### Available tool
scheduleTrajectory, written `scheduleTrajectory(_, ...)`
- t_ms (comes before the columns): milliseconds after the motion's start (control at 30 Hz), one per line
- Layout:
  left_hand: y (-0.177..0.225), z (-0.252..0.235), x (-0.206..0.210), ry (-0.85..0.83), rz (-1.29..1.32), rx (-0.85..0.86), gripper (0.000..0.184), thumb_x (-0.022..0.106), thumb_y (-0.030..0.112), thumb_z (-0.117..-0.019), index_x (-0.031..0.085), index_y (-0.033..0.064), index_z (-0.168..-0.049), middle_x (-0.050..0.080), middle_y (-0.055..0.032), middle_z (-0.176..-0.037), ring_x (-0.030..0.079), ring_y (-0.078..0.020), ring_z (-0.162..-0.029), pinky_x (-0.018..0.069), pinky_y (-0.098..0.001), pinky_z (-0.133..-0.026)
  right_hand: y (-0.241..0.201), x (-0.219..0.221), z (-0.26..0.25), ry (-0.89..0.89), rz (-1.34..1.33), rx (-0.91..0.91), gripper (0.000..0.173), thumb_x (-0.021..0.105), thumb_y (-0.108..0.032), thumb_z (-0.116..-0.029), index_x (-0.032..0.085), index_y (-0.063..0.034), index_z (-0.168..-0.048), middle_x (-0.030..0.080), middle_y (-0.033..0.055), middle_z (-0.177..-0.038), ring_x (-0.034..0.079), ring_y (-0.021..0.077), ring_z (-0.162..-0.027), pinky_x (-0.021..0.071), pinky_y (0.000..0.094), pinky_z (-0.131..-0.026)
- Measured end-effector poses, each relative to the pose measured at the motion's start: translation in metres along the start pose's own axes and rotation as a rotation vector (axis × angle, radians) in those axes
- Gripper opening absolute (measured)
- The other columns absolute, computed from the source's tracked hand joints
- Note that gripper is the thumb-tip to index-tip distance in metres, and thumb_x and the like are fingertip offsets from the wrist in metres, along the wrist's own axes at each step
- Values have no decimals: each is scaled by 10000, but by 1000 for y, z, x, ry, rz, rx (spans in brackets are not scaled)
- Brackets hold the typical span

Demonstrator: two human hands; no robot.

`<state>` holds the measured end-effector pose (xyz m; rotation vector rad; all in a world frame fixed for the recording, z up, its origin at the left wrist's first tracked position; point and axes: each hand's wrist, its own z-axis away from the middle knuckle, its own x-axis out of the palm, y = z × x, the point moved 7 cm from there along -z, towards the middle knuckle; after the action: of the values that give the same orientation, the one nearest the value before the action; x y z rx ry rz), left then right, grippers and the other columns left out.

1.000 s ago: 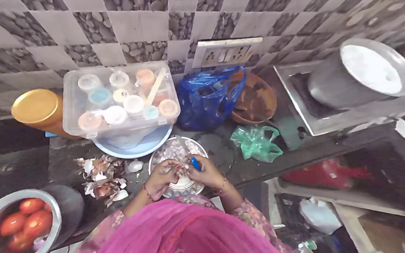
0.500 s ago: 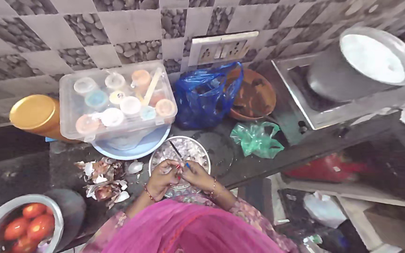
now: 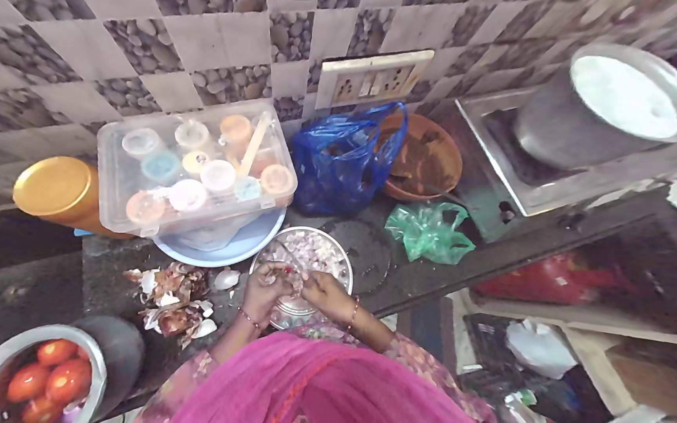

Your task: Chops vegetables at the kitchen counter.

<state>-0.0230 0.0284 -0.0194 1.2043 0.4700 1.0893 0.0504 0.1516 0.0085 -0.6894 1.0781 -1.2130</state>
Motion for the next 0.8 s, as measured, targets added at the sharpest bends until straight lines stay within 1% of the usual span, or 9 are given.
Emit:
scheduleTrajectory(33, 2, 1, 3, -16, 67, -31, 378, 665, -131, -676, 629, -2, -1030, 700, -22, -892, 671, -75, -726, 580, -236, -648, 3, -4, -2, 25, 41, 17, 330, 469, -260, -1043, 587, -16, -856, 480, -8, -699, 476, 78, -632, 431, 297, -620)
scheduleTrajectory(100, 5, 6, 12, -73, 207, -76, 332, 628, -145, -737, 643, 2, -1034, 712, -19, -868, 664, -68, -703, 570, -228, -630, 8, -10, -5, 45, 143, 59, 355, 534, -322, -1020, 602, 18, -941, 535, 56, -757, 525, 144, -684, 467, 358, -659)
scheduleTrajectory(200, 4, 9, 17, -142, 307, -74, 321, 621, -104, -765, 674, 7, -1061, 708, 2, -829, 645, -49, -665, 558, -211, -614, 2, -12, -6, 15, 234, 82, 396, 565, -358, -1009, 600, 36, -997, 560, 98, -815, 539, 187, -733, 472, 386, -697)
scheduleTrajectory(267, 1, 6, 18, -187, 302, -64, 347, 652, -94, -758, 669, 12, -1088, 707, -1, -843, 645, -53, -664, 562, -216, -615, 0, -12, -7, 7, 234, 79, 398, 548, -355, -1022, 609, 38, -1001, 569, 103, -820, 547, 187, -737, 475, 386, -701)
scheduleTrajectory(367, 1, 4, 14, -179, 200, -38, 346, 669, -83, -743, 644, 40, -1065, 701, 5, -886, 646, -57, -688, 565, -222, -627, 1, -8, -8, -22, 213, 91, 387, 517, -346, -1040, 598, 31, -1005, 555, 89, -803, 541, 173, -718, 473, 375, -689)
scheduleTrajectory(467, 4, 3, 11, -191, 106, 6, 352, 722, -62, -702, 675, 57, -1030, 704, 22, -924, 661, -54, -756, 575, -225, -690, 4, -6, -9, -43, 206, 94, 361, 511, -323, -1039, 591, 28, -1000, 552, 84, -800, 541, 166, -715, 469, 369, -685)
scheduleTrajectory(600, 6, 2, 9, -213, -28, 41, 323, 751, 1, -717, 669, 53, -1025, 676, 34, -953, 651, -46, -837, 565, -221, -757, 4, -3, -8, -62, 203, 81, 345, 486, -300, -1049, 596, 23, -993, 547, 80, -783, 537, 164, -704, 465, 368, -676)
scheduleTrajectory(733, 7, 1, 9, -224, -28, 17, 365, 763, -20, -682, 561, 89, -966, 648, 45, -905, 638, -37, -766, 562, -219, -695, 3, 1, -8, -57, 185, 65, 342, 456, -300, -1062, 582, -3, -948, 507, 38, -736, 505, 131, -658, 441, 345, -635)
scheduleTrajectory(800, 8, 1, 10, -234, -13, 1, 385, 760, -36, -679, 539, 99, -963, 644, 54, -900, 631, -27, -751, 558, -215, -683, 3, 2, -7, -45, 179, 56, 344, 448, -295, -1063, 589, -7, -939, 501, 32, -728, 498, 126, -652, 435, 342, -632)
